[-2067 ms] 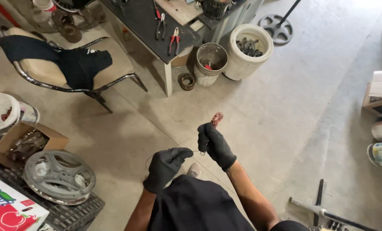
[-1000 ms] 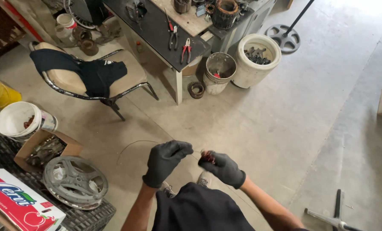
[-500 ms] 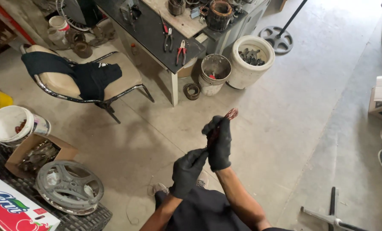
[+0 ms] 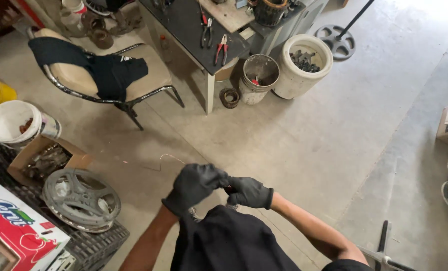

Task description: Repairing an electrical component by stripping wires and fastening them to terminals using tools

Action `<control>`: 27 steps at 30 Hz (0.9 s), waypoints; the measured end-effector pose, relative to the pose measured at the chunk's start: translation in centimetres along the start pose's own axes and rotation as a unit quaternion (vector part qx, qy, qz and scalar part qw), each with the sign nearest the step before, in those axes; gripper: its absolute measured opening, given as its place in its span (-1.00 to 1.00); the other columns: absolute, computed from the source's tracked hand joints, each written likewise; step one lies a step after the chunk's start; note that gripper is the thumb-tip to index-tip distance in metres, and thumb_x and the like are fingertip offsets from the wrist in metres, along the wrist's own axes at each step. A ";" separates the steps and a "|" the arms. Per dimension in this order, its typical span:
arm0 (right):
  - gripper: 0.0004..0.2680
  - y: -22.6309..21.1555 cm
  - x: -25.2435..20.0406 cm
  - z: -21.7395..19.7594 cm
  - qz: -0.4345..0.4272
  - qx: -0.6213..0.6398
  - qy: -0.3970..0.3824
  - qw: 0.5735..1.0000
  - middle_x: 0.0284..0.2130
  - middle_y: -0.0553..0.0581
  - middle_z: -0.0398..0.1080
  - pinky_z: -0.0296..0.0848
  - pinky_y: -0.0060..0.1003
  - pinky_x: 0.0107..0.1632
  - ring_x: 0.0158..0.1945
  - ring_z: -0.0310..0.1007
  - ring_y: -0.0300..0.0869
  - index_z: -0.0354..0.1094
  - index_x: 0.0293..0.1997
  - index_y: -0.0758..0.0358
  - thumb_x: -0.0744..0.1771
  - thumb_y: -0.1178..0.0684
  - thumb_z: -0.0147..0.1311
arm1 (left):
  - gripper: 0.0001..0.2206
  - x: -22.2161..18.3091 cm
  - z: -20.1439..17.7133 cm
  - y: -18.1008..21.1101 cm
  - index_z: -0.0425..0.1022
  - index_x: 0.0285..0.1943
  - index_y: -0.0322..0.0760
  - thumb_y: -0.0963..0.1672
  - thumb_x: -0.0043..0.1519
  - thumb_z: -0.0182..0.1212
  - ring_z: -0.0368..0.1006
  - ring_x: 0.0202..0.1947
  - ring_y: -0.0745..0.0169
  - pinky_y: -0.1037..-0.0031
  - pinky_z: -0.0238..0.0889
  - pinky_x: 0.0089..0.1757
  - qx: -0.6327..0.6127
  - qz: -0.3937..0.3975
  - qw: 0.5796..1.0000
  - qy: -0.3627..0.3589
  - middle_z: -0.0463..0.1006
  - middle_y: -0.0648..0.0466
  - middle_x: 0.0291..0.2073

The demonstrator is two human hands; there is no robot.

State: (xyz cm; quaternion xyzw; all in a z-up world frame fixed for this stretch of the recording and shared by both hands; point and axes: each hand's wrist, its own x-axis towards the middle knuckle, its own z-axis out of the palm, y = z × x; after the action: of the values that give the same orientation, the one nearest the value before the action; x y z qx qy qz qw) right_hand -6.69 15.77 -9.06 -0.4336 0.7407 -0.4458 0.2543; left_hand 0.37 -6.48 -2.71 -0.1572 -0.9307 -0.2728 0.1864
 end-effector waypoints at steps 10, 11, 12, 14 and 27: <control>-0.86 -0.9 2.3 -1.3 0.041 0.132 0.386 0.912 -0.49 0.01 0.49 0.44 -0.44 -0.33 -0.45 0.44 -0.27 0.56 -0.07 0.12 0.32 0.05 0.27 | -0.85 1.2 2.3 1.3 0.70 -0.15 -0.19 -0.25 0.15 0.39 0.71 -0.28 0.12 0.37 0.55 -0.24 -0.424 -0.309 0.845 0.105 0.75 -0.06 -0.35; -0.86 -1.6 3.5 -1.2 0.039 0.129 0.388 0.912 -0.49 0.01 0.49 0.44 -0.44 -0.33 -0.45 0.44 -0.27 0.56 -0.07 0.12 0.32 0.05 0.27 | -0.85 1.1 3.6 1.9 0.70 -0.15 -0.19 -0.25 0.15 0.39 0.71 -0.28 0.12 0.37 0.55 -0.24 -0.425 -0.305 0.846 0.105 0.75 -0.06 -0.35; -0.86 -2.4 4.7 -1.1 0.045 0.203 0.484 0.850 -0.55 0.05 0.38 0.38 -0.42 -0.40 -0.51 0.35 -0.24 0.51 -0.06 0.25 0.37 0.05 0.13 | -0.88 0.9 4.9 2.4 0.72 -0.15 -0.16 -0.21 0.16 0.42 0.65 -0.34 0.29 0.43 0.55 -0.26 -0.431 -0.338 0.829 0.115 0.75 -0.03 -0.38; -0.82 -4.5 6.3 -1.7 0.054 0.274 0.568 0.774 -0.62 0.09 0.26 0.32 -0.40 -0.47 -0.57 0.27 -0.22 0.46 -0.06 0.38 0.43 0.06 0.00 | -0.90 0.4 6.6 4.1 0.74 -0.14 -0.13 -0.16 0.18 0.44 0.59 -0.40 0.46 0.49 0.56 -0.28 -0.437 -0.375 0.808 0.124 0.75 0.01 -0.40; -0.73 1.9 4.6 -2.2 0.096 0.264 0.314 0.907 -0.59 -0.04 0.06 0.09 -0.62 -0.51 -0.57 0.06 -0.33 0.30 0.16 0.31 0.47 -0.05 -0.24 | -0.84 0.2 -1.4 4.3 0.68 -0.12 0.07 -0.09 0.13 0.39 0.58 -0.51 -0.11 0.15 0.45 -0.50 -0.147 -0.101 0.983 0.039 0.64 0.04 -0.52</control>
State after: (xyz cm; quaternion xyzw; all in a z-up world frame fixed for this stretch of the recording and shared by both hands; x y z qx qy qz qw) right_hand -11.41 13.16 -9.61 -0.1155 0.6753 -0.7116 0.1556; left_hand 2.26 -3.83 0.43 -0.0779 -0.8833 -0.4303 0.1689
